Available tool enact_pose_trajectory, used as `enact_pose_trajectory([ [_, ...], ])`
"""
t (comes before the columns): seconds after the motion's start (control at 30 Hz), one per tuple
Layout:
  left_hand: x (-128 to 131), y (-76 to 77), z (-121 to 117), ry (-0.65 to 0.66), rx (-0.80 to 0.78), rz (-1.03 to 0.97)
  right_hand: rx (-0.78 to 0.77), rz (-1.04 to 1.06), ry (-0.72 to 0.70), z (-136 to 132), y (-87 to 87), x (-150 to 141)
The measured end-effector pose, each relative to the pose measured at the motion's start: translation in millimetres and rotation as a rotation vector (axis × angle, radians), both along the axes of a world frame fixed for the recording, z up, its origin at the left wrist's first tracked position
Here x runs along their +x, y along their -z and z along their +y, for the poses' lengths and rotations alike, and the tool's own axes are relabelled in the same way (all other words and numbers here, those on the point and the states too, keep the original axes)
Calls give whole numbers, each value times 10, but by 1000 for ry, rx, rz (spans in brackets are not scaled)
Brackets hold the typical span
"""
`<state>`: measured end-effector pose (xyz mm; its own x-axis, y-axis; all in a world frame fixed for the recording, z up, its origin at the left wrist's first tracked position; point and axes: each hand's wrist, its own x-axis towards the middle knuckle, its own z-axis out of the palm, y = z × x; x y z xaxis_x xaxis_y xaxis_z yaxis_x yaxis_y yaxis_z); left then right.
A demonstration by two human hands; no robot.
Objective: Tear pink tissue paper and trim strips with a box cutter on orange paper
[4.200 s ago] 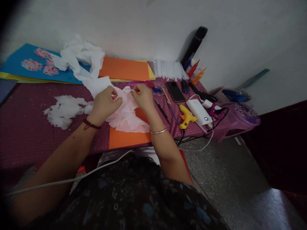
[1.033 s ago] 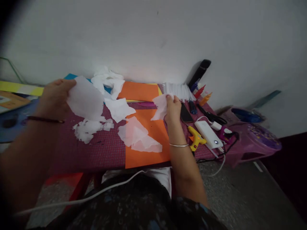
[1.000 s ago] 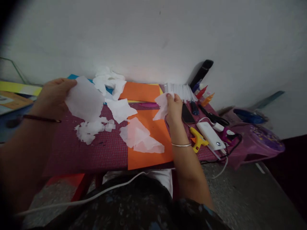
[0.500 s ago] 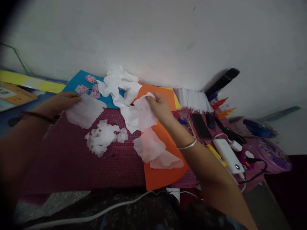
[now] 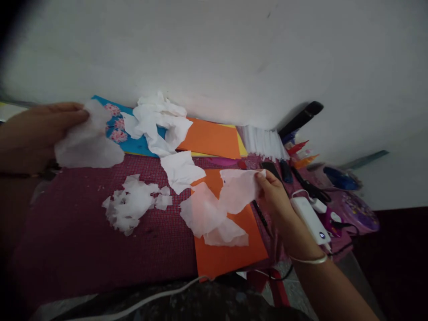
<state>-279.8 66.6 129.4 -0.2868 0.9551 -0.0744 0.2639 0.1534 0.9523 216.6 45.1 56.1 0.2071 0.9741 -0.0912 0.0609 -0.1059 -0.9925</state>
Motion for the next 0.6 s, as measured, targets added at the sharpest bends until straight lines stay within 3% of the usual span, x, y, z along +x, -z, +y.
enact_pose_trajectory([
  [0.07, 383, -158, 115, 186, 55, -85, 4, -5, 48, -15, -57, 79],
  [0.1, 598, -197, 207, 300, 81, -109, -2, 1, 62, -9, -87, 94],
  [0.17, 1054, -206, 440, 395, 89, -153, -2, 18, 66, 17, -144, 89],
  [0.37, 2226, 75, 1111, 594, 4, -120, 116, 41, -27, 119, -266, 67],
  [0.47, 2489, 299, 1362, 598, 37, 16, 198, 36, -30, 232, -281, 123],
  [0.6, 2483, 583, 1654, 450, 156, 371, 321, 62, 21, 564, -233, 141],
])
